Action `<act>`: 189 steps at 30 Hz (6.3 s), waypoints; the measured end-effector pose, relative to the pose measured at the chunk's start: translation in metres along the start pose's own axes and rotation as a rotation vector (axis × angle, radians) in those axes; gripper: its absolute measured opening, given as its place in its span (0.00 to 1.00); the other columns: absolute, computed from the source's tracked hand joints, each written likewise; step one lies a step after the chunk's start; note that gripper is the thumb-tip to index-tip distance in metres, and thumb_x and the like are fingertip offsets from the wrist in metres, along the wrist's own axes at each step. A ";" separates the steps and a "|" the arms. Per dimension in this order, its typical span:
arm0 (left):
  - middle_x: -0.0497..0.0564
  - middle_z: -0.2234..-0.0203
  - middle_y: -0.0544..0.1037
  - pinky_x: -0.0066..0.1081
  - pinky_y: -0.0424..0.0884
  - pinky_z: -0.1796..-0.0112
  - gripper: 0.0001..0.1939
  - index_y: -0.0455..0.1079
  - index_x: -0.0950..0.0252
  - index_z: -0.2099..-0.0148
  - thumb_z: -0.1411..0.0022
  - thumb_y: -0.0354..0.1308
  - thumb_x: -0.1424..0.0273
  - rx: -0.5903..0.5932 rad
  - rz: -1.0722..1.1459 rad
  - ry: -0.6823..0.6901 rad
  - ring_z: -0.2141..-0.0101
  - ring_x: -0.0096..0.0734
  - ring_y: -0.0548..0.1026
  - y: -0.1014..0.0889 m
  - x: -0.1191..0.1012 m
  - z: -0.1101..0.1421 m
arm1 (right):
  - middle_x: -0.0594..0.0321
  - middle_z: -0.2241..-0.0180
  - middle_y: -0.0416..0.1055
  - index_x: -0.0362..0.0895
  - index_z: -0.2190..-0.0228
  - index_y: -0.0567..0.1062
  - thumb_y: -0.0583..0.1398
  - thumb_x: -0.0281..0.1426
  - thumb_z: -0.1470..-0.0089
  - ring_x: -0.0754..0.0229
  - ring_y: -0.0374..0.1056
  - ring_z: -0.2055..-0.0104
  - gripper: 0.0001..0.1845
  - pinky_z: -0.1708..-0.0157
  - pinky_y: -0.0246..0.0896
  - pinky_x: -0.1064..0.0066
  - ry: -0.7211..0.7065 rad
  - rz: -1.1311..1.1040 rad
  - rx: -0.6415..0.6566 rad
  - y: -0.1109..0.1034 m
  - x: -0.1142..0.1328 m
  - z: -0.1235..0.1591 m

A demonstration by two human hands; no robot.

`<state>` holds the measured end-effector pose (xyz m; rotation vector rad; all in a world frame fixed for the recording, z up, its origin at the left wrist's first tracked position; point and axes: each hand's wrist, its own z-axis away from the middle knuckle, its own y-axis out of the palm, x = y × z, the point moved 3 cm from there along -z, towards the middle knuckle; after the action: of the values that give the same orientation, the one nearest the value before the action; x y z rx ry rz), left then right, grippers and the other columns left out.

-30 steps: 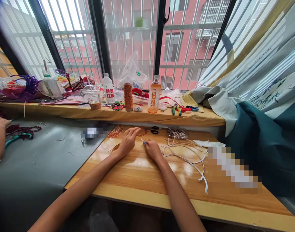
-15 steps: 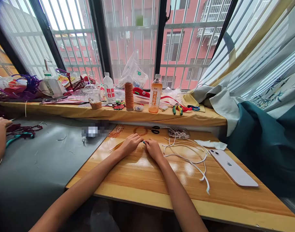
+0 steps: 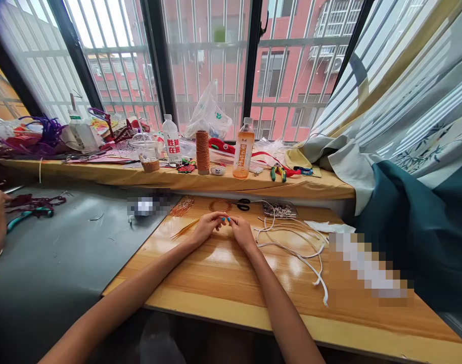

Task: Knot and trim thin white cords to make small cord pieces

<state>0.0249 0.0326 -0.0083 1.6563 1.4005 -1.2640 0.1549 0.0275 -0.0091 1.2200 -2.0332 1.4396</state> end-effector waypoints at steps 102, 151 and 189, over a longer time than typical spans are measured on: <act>0.47 0.83 0.70 0.22 0.58 0.82 0.16 0.69 0.72 0.70 0.56 0.58 0.63 -0.052 0.222 -0.090 0.84 0.18 0.62 -0.011 0.011 -0.013 | 0.62 0.76 0.70 0.40 0.73 0.73 0.59 0.43 0.62 0.66 0.66 0.80 0.19 0.82 0.61 0.75 0.221 -0.608 0.041 0.006 0.006 0.002; 0.48 0.80 0.72 0.23 0.61 0.72 0.11 0.73 0.68 0.67 0.48 0.52 0.69 0.065 -0.182 0.115 0.77 0.23 0.66 -0.018 0.005 -0.011 | 0.70 0.81 0.59 0.41 0.72 0.73 0.63 0.35 0.64 0.72 0.52 0.81 0.14 0.82 0.45 0.78 0.421 -0.900 0.339 0.008 0.010 0.010; 0.46 0.84 0.69 0.23 0.45 0.84 0.16 0.69 0.70 0.76 0.56 0.56 0.60 0.018 0.058 -0.167 0.86 0.15 0.51 -0.014 0.006 -0.010 | 0.68 0.85 0.66 0.42 0.75 0.66 0.54 0.45 0.56 0.69 0.59 0.88 0.17 0.89 0.51 0.78 0.204 -0.505 0.205 0.017 0.005 0.005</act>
<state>0.0140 0.0470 -0.0088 1.5531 1.2357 -1.3516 0.1387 0.0229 -0.0174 1.4663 -1.3407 1.4632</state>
